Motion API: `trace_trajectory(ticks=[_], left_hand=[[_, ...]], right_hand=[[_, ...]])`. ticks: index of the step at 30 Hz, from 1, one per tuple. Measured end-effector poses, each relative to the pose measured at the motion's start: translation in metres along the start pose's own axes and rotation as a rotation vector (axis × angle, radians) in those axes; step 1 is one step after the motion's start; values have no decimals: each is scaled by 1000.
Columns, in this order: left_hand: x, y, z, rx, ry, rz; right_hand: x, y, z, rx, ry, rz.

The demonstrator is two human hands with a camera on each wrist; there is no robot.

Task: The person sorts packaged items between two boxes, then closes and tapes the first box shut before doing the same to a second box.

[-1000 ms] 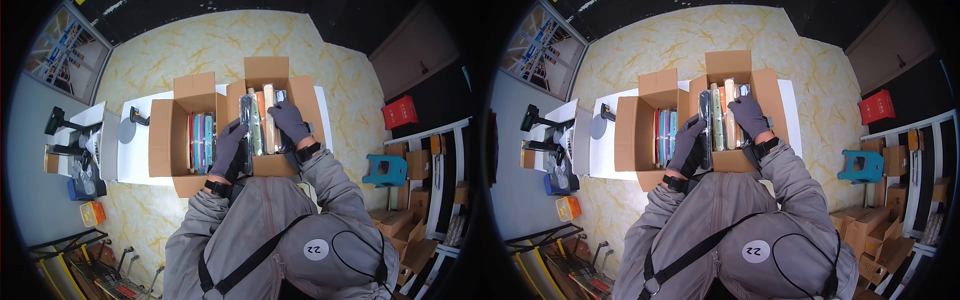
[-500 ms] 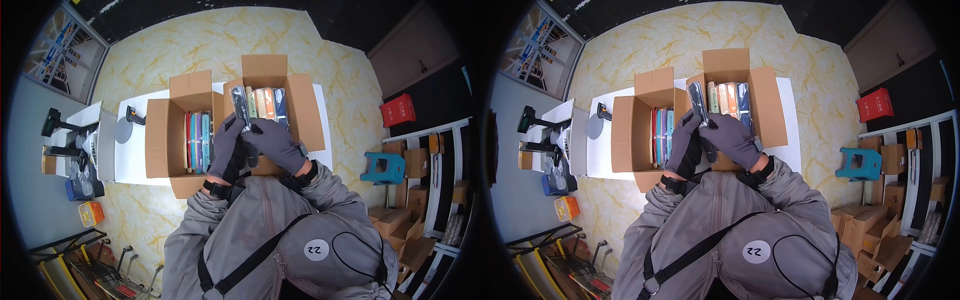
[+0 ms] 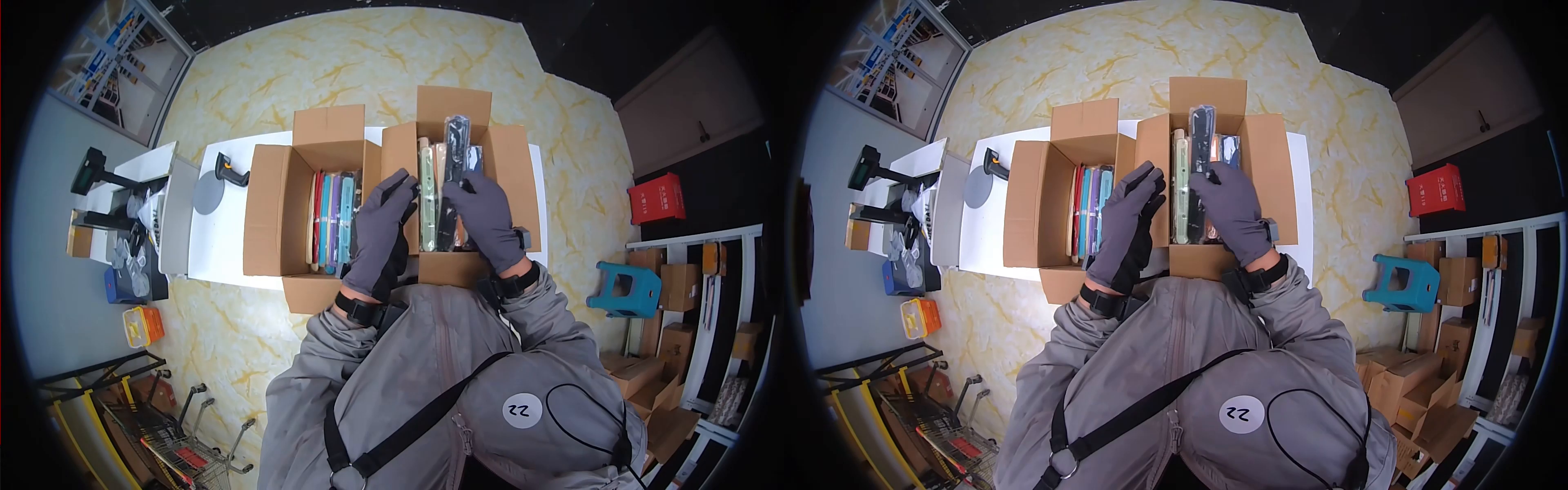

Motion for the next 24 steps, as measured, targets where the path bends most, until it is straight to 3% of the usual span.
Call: trace_trajectory(ticks=[7,9,12,13,14,16,18,21,22,24], left_hand=[[15,58,-28,110,-42,-224],[29,63,-33,107,-29,-358],[62,79,-43,210,-178,-541],[73,85,-45,260,-247,-632],[76,97,-50,257,-248,-636],[74,133,-64,362,-224,-979],[68,153,-73,415,-211,-1155],[55,169,-84,428,125,-1499],[51,171,-88,430,123,-1497],[32,177,-95,334,298,-1492]], right_hand=[[75,7,-30,186,148,401],[69,3,-29,203,167,468],[58,-10,-28,269,-128,815],[56,-8,-26,272,-131,812],[53,-9,-24,249,-51,836],[48,-13,-19,197,110,881],[60,-19,-16,120,158,864],[69,-29,-9,-27,255,839],[67,-30,-5,-38,284,824],[62,-32,2,-66,342,795]])
Point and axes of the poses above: each hand's wrist, its own z-axis away from the middle knuckle, its own y-axis out of the back of the hand, x = y × z, the point moved 4 cm from there along -z, towards the middle knuckle, and after that the axes turned 3 degrees about -x, right-handed, at the moved point
